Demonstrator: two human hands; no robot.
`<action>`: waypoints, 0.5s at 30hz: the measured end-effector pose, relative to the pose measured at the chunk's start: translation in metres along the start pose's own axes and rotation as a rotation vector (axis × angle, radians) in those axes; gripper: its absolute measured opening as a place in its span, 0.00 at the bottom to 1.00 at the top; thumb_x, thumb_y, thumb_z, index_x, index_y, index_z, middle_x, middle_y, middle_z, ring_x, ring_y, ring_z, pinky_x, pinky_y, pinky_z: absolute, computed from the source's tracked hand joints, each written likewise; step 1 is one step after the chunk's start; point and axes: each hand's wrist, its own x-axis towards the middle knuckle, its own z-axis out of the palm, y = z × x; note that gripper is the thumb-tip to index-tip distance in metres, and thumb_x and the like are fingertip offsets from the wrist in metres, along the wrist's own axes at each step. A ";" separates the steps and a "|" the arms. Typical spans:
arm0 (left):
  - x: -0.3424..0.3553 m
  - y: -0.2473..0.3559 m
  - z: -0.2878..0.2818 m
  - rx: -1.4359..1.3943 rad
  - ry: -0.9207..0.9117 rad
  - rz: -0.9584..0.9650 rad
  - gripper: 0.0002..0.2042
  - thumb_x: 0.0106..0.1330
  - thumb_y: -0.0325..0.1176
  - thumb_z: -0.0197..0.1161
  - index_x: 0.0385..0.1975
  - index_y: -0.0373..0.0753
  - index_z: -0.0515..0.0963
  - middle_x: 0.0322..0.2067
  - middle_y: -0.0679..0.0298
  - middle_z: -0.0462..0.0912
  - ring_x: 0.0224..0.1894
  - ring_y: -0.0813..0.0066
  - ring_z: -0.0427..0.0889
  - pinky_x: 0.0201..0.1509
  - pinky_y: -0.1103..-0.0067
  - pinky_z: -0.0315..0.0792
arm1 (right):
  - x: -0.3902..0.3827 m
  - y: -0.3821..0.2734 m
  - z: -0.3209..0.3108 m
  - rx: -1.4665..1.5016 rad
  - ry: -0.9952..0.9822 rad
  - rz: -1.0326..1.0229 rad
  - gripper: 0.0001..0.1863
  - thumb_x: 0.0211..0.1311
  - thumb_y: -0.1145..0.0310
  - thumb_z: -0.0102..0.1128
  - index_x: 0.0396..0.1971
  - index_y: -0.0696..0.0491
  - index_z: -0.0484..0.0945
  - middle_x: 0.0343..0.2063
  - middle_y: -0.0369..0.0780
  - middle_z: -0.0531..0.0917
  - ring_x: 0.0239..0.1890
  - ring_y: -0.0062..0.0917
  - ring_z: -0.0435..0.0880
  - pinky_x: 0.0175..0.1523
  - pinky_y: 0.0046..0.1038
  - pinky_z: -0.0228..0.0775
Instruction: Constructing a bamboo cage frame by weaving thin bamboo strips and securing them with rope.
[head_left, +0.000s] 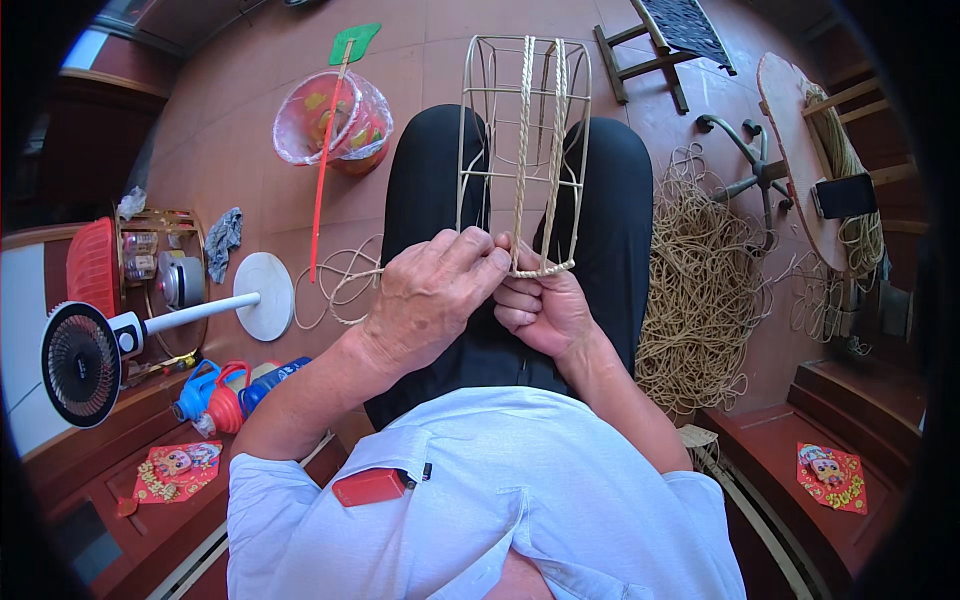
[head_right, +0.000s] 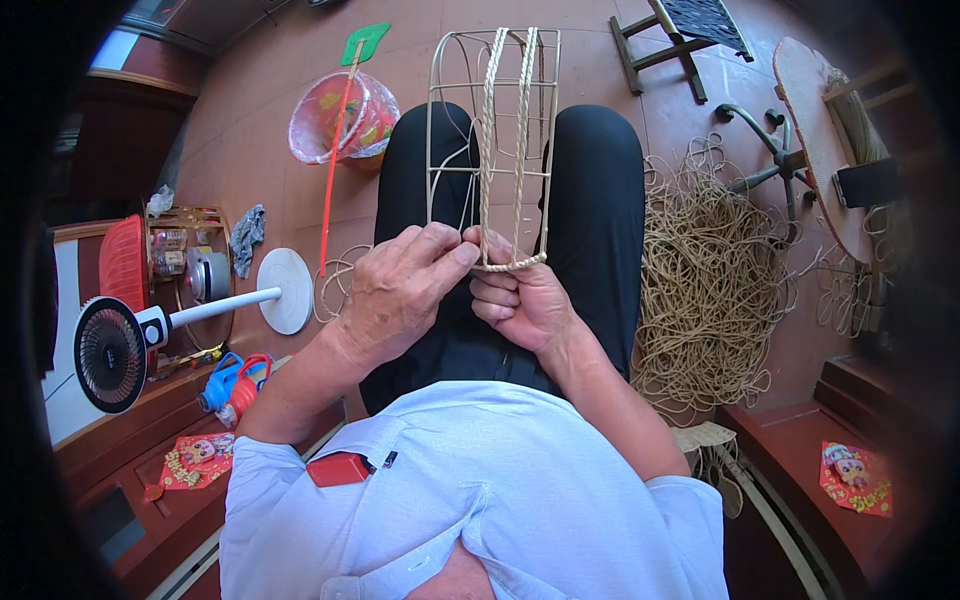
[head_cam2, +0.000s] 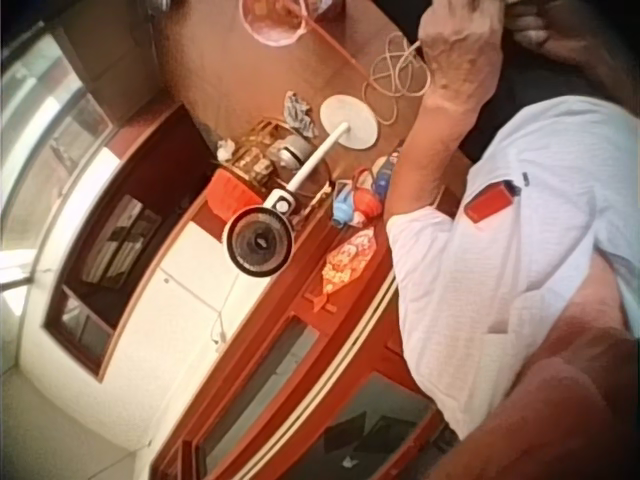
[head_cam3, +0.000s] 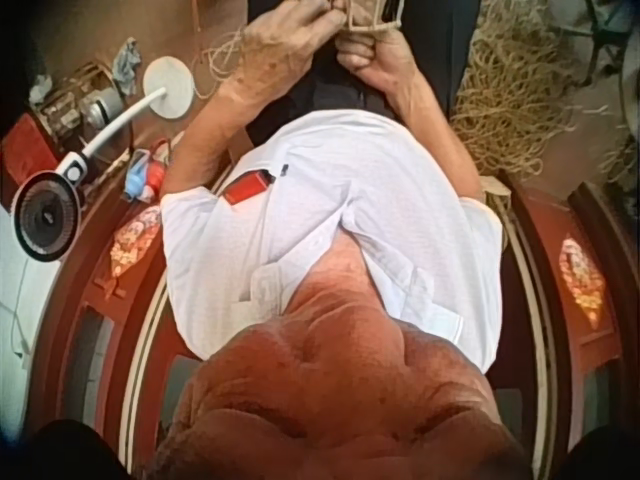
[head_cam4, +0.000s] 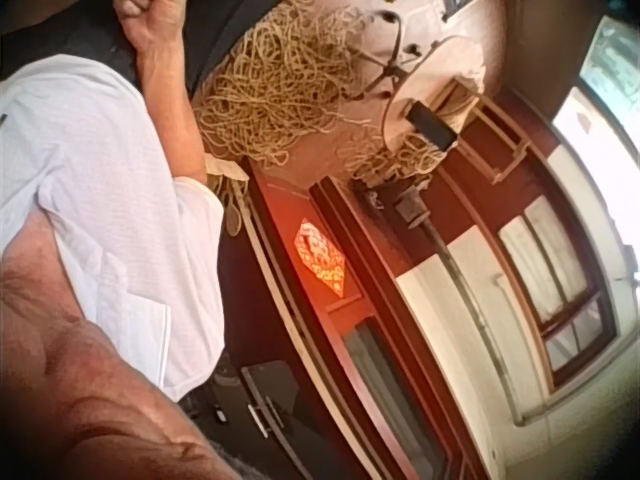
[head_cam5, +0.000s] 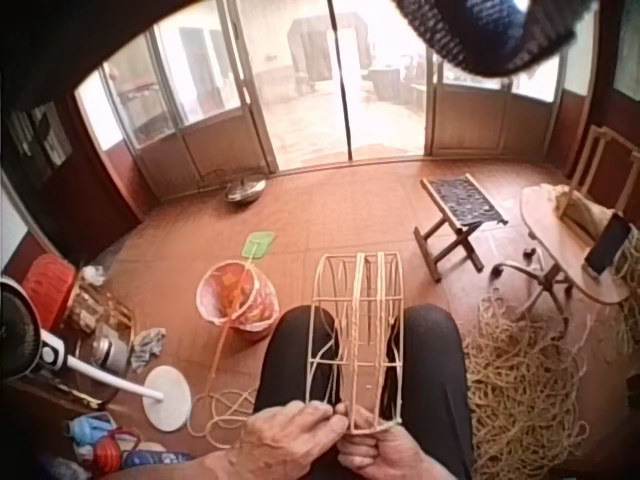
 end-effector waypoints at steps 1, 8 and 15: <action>0.001 -0.001 -0.001 -0.016 -0.009 0.005 0.18 0.62 0.24 0.68 0.52 0.41 0.84 0.44 0.64 0.82 0.42 0.68 0.86 0.39 0.71 0.81 | 0.001 0.000 0.000 0.017 -0.030 0.018 0.14 0.84 0.56 0.64 0.58 0.48 0.85 0.20 0.24 0.61 0.19 0.10 0.55 0.24 0.18 0.49; 0.001 -0.005 -0.002 -0.039 -0.038 -0.006 0.15 0.64 0.23 0.68 0.51 0.40 0.85 0.44 0.64 0.82 0.41 0.66 0.85 0.40 0.70 0.80 | 0.001 0.000 0.000 -0.028 -0.005 -0.003 0.13 0.84 0.54 0.64 0.54 0.48 0.84 0.20 0.24 0.61 0.20 0.09 0.56 0.25 0.17 0.49; 0.016 -0.053 -0.047 -0.171 0.054 -0.122 0.09 0.68 0.22 0.71 0.45 0.41 0.88 0.40 0.60 0.86 0.45 0.60 0.89 0.46 0.67 0.82 | -0.001 0.002 0.006 -0.275 0.049 -0.088 0.13 0.85 0.54 0.63 0.48 0.48 0.79 0.21 0.24 0.62 0.21 0.09 0.57 0.27 0.17 0.50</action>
